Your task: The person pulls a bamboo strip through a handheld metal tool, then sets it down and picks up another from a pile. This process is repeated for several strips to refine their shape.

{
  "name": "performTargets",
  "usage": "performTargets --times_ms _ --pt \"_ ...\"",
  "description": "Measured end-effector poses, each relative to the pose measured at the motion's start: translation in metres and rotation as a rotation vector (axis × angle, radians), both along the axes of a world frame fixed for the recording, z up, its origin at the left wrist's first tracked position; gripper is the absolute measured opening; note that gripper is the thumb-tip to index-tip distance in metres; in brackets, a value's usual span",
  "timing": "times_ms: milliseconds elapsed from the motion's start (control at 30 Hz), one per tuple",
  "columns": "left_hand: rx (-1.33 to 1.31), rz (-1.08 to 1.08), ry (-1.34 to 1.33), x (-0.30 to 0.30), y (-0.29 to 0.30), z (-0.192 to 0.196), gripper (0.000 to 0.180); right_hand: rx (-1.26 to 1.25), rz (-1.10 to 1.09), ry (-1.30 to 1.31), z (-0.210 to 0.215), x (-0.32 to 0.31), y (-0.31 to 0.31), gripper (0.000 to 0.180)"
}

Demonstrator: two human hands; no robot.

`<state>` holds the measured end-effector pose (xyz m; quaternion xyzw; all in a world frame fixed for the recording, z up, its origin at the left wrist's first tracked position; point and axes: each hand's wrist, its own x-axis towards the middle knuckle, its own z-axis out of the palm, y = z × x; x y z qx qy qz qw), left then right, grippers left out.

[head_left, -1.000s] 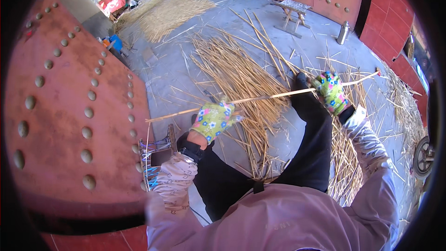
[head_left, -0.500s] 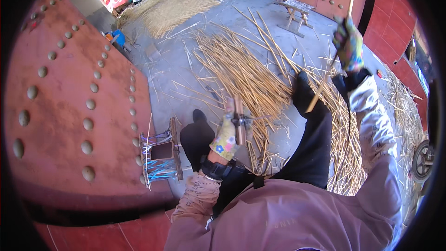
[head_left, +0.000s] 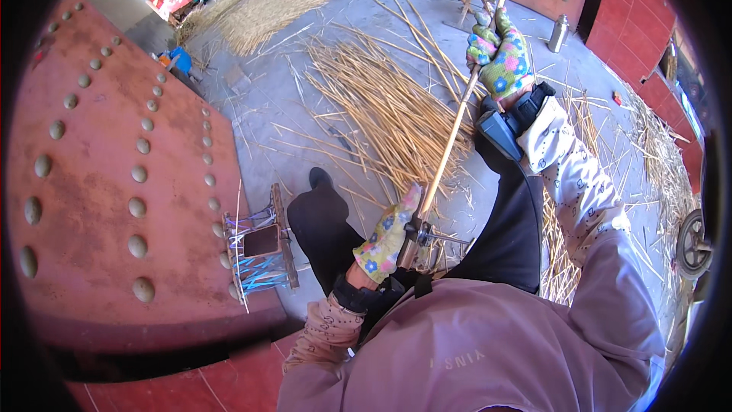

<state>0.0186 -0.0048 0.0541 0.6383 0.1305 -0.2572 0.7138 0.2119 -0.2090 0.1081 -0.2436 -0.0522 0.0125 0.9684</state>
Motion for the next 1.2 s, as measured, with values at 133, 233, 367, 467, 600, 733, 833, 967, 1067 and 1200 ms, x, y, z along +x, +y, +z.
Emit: performTargets --times_ms 133,233,367,467,600,733,833,967,1067,1200 --pt "0.012 -0.031 -0.183 -0.005 -0.005 -0.002 0.048 -0.001 0.012 -0.032 -0.012 -0.004 0.01 0.031" --pt "-0.06 0.073 -0.321 -0.003 -0.006 -0.009 0.043 -0.089 -0.05 0.007 -0.028 -0.026 0.031 0.031" --pt "-0.135 0.073 -0.17 0.021 -0.005 -0.021 0.038 0.074 0.36 0.242 -0.053 -0.062 0.06 0.031" --pt "-0.189 0.054 -0.056 0.03 -0.004 -0.027 0.035 -0.008 0.416 0.267 -0.054 -0.054 0.055 0.031" --pt "-0.295 0.094 0.041 0.023 -0.004 -0.032 0.038 0.14 0.078 0.098 -0.052 -0.019 0.037 0.026" --pt "-0.025 0.076 -0.08 0.026 -0.004 -0.035 0.04 -0.086 0.082 0.274 -0.064 -0.011 0.046 0.026" --pt "-0.034 0.114 -0.057 0.035 -0.001 -0.037 0.041 -0.078 0.058 0.134 -0.069 -0.009 0.055 0.029" --pt "-0.02 0.058 -0.107 0.043 0.002 -0.043 0.039 -0.083 0.058 0.057 -0.072 0.0 0.054 0.028" --pt "-0.069 0.046 -0.131 0.045 -0.001 -0.047 0.038 -0.117 0.03 0.199 -0.077 0.003 0.045 0.027" --pt "0.084 0.01 -0.292 0.045 -0.007 -0.048 0.042 -0.11 -0.034 0.269 -0.083 -0.006 0.037 0.026"
